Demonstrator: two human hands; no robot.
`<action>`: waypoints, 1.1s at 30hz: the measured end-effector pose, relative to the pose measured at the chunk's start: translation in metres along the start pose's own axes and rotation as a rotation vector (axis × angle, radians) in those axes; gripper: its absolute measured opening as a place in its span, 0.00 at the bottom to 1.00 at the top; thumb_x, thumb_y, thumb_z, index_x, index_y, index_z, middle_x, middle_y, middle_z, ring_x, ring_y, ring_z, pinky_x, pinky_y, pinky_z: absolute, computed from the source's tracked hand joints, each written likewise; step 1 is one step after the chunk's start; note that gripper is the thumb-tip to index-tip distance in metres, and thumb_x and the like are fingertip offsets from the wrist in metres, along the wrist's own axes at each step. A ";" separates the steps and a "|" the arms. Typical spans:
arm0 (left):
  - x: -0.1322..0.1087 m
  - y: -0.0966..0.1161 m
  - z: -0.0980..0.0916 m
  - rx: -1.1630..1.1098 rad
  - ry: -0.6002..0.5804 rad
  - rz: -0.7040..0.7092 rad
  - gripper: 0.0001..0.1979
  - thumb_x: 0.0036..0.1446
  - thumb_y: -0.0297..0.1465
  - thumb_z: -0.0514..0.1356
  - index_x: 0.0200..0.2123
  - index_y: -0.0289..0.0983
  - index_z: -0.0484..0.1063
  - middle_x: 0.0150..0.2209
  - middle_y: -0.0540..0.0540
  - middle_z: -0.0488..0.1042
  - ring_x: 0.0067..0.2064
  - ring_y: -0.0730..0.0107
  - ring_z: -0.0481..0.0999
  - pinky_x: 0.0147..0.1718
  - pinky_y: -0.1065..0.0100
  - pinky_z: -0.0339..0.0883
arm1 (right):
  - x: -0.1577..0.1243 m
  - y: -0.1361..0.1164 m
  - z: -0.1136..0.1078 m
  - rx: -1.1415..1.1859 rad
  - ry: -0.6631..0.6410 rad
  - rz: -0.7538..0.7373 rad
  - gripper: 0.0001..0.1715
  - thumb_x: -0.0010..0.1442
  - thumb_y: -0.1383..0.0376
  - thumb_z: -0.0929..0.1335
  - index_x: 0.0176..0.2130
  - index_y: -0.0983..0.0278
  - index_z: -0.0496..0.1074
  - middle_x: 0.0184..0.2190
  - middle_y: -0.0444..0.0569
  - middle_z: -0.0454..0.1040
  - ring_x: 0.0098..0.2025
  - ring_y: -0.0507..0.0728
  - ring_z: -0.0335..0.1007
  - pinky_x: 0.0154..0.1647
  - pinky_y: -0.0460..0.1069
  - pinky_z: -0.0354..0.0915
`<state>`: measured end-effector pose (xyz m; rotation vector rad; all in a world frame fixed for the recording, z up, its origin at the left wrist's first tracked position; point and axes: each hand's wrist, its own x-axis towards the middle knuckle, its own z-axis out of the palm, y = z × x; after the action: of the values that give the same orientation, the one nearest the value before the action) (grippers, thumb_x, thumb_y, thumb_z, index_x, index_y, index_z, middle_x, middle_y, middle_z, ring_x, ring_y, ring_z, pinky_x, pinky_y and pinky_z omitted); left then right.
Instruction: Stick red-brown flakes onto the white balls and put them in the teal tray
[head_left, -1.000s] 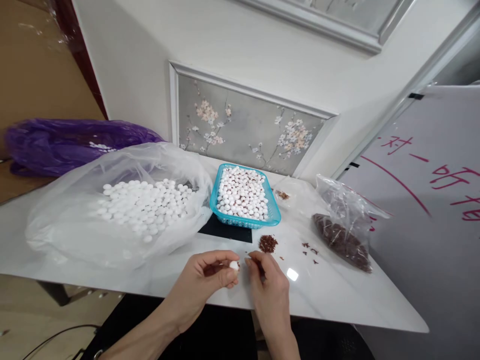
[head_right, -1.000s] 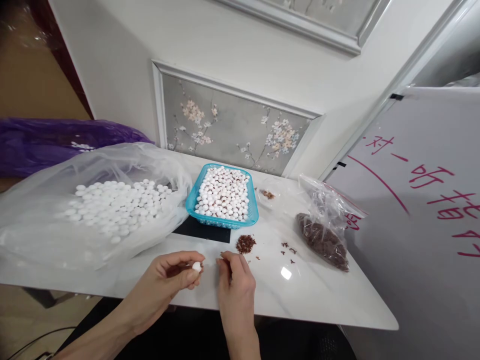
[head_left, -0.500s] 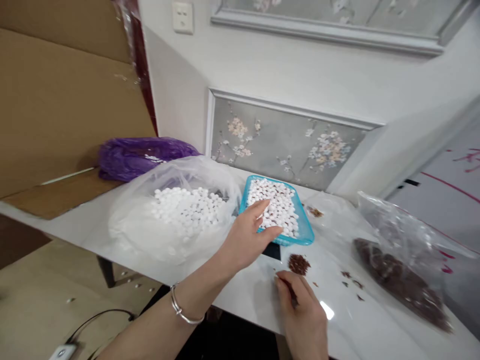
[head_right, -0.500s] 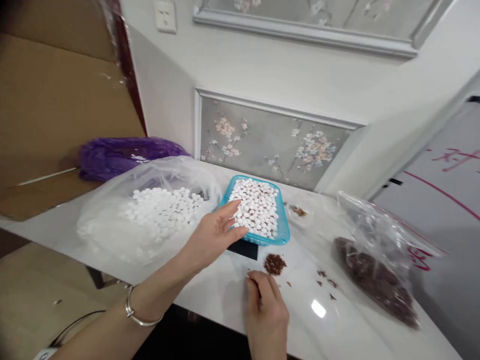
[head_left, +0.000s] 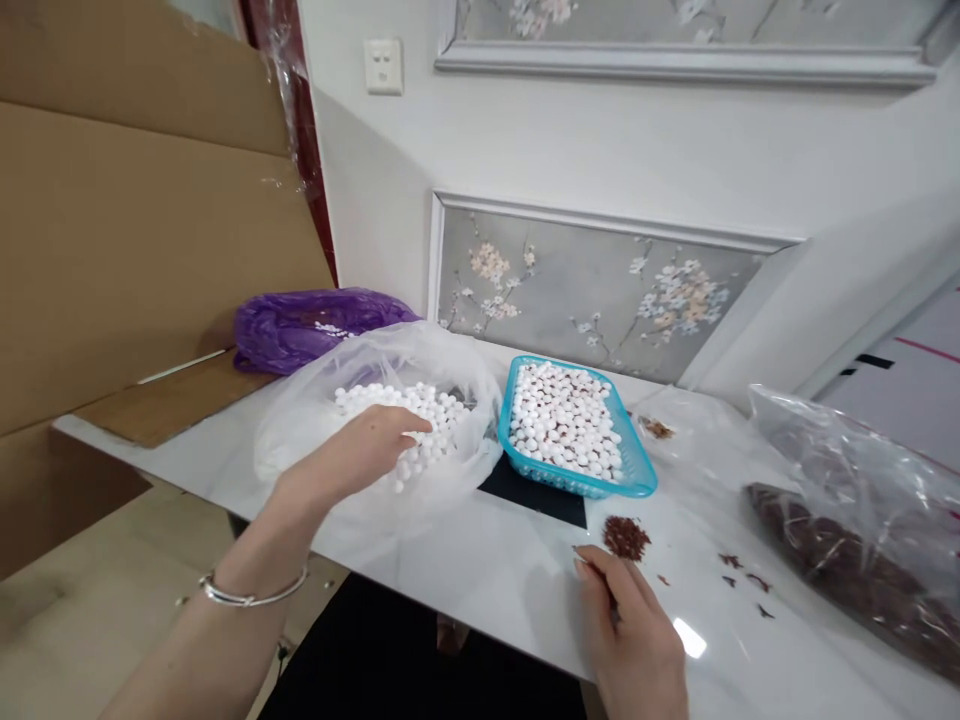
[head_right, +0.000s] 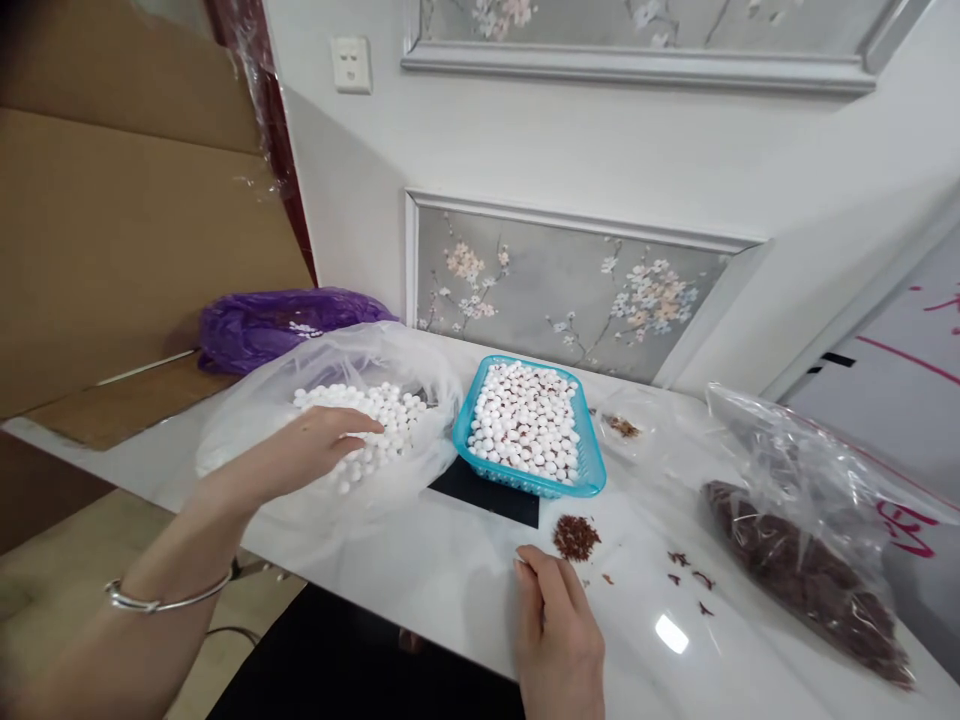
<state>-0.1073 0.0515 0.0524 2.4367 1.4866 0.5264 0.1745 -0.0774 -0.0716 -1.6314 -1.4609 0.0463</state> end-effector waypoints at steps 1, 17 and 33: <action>0.003 0.000 0.007 -0.001 -0.012 0.027 0.19 0.54 0.23 0.52 0.45 0.39 0.76 0.48 0.44 0.77 0.51 0.57 0.73 0.50 0.59 0.63 | 0.000 0.001 0.000 -0.010 -0.002 -0.011 0.16 0.65 0.56 0.59 0.38 0.60 0.72 0.36 0.47 0.76 0.35 0.55 0.74 0.39 0.47 0.68; -0.003 0.030 0.011 -0.246 0.308 -0.089 0.13 0.58 0.33 0.57 0.44 0.40 0.77 0.49 0.43 0.77 0.50 0.55 0.73 0.49 0.62 0.64 | 0.004 -0.002 -0.002 -0.031 0.041 -0.032 0.13 0.63 0.60 0.61 0.36 0.61 0.73 0.36 0.49 0.76 0.35 0.55 0.75 0.38 0.48 0.70; -0.030 0.086 0.052 -1.989 -0.174 -0.442 0.12 0.45 0.25 0.71 0.36 0.35 0.80 0.31 0.47 0.78 0.29 0.78 0.77 0.32 0.82 0.74 | 0.008 -0.006 -0.014 0.245 -0.064 0.257 0.12 0.59 0.58 0.66 0.36 0.63 0.76 0.36 0.51 0.79 0.37 0.58 0.77 0.39 0.50 0.72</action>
<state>-0.0282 -0.0152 0.0327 0.5422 0.5541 0.9214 0.1802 -0.0798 -0.0559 -1.6151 -1.2300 0.4105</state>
